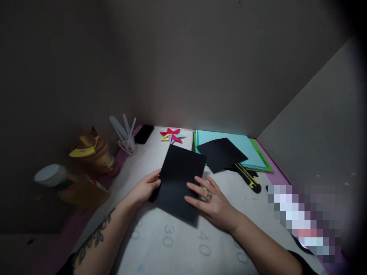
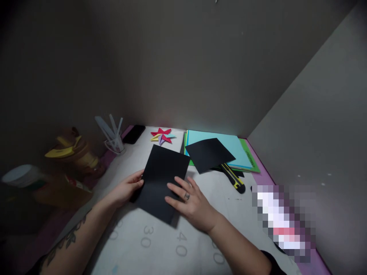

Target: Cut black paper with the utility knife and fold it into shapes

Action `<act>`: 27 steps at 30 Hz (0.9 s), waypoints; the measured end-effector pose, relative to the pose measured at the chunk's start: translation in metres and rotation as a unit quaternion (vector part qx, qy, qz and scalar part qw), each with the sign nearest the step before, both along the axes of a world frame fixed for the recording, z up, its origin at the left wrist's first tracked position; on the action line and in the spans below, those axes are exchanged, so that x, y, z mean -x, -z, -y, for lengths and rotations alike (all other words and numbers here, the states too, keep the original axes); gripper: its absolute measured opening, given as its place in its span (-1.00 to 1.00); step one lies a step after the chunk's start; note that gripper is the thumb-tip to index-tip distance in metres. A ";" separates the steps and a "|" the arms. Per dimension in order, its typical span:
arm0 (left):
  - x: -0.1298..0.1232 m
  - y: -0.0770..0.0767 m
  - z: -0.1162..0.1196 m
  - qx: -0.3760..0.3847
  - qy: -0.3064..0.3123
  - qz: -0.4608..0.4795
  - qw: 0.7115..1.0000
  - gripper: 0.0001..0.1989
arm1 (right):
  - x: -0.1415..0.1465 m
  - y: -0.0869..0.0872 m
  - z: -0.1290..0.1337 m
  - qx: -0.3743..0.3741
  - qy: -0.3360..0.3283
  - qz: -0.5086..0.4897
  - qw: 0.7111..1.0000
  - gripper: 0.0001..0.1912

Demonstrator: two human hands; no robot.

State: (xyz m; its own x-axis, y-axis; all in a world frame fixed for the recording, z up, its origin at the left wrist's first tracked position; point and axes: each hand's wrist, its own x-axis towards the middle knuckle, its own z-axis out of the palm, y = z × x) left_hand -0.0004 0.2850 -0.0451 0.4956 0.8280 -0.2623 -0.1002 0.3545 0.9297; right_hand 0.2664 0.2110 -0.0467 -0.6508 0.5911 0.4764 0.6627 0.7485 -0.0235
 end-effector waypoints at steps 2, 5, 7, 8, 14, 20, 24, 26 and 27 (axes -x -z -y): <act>0.000 0.005 -0.001 -0.069 0.024 -0.045 0.996 -0.42 | 0.008 -0.003 0.006 -0.001 -0.035 0.019 0.999 -0.65; -0.001 0.010 -0.002 -0.175 0.040 -0.131 0.975 -0.39 | 0.018 -0.001 0.017 0.023 -0.056 0.045 0.997 -0.68; -0.003 0.007 0.001 -0.264 0.017 -0.221 0.939 -0.38 | 0.021 0.004 0.022 0.039 -0.049 0.046 0.997 -0.68; -0.005 0.003 0.005 -0.322 0.002 -0.271 0.907 -0.41 | 0.021 0.006 0.024 0.044 -0.046 0.038 0.997 -0.69; -0.015 -0.021 0.047 -0.481 0.239 -0.387 0.749 -0.44 | 0.005 0.010 0.027 0.156 -0.088 -0.050 0.983 -0.81; -0.019 -0.001 0.072 -0.461 0.282 -0.372 0.755 -0.21 | -0.013 -0.003 0.016 0.283 -0.050 -0.099 0.953 -0.73; -0.019 0.014 0.071 -0.465 0.237 -0.374 0.766 -0.32 | -0.024 -0.001 0.005 0.309 -0.007 -0.044 0.950 -0.44; -0.016 0.018 0.067 -0.460 0.212 -0.356 0.785 -0.40 | -0.031 0.006 0.002 0.304 0.014 -0.028 0.952 -0.37; -0.014 0.018 0.065 -0.450 0.192 -0.342 0.803 -0.44 | -0.034 0.009 0.001 0.298 0.017 -0.026 0.954 -0.35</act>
State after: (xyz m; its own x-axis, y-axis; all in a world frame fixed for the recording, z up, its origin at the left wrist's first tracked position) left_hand 0.0132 0.2198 -0.0635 0.7541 0.6557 0.0366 0.4984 -0.6077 0.6183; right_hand 0.3008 0.2102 -0.0558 -0.6104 0.7881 0.0796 0.6732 0.5691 -0.4721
